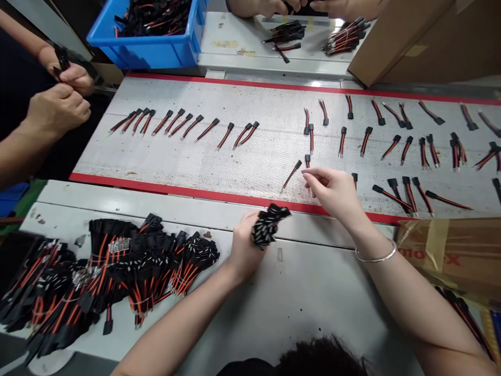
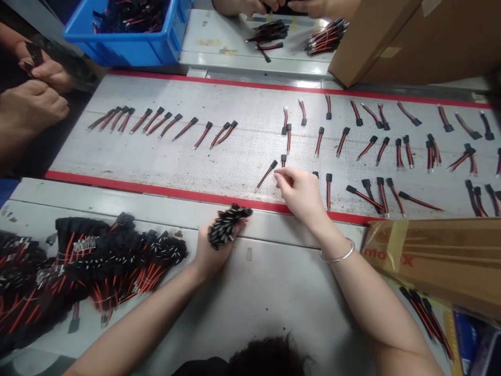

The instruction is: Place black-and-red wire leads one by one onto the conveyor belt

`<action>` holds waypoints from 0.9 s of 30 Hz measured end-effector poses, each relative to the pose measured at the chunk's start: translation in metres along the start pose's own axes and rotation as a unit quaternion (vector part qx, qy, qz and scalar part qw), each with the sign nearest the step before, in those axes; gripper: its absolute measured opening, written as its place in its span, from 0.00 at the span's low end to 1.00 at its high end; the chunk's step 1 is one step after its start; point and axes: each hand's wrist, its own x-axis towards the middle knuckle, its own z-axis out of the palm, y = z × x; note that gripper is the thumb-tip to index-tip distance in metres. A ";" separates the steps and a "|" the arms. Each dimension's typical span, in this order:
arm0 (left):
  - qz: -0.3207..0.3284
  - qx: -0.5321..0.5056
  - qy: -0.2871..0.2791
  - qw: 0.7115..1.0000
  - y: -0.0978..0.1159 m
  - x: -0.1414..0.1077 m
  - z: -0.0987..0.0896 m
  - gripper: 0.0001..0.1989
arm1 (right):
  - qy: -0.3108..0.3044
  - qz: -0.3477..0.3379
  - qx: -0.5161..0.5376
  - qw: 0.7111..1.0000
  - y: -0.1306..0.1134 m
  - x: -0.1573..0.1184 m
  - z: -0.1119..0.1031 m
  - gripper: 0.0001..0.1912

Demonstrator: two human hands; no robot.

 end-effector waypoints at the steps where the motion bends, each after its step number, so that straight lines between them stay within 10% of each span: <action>1: -0.043 -0.040 0.001 0.998 0.003 0.000 -0.001 0.08 | -0.018 0.001 0.021 1.000 -0.003 -0.001 -0.002 0.10; 9: -0.182 -0.286 -0.029 0.941 0.011 0.003 -0.003 0.19 | -0.263 -0.047 0.245 0.932 -0.039 -0.029 0.003 0.17; 17: -0.172 -0.280 0.004 0.945 -0.007 -0.005 0.001 0.17 | -0.147 -0.100 0.198 0.964 -0.056 -0.054 0.024 0.05; 27: -0.179 -0.238 0.045 0.954 -0.013 -0.006 0.000 0.15 | -0.152 -0.053 0.197 0.967 -0.049 -0.055 0.031 0.08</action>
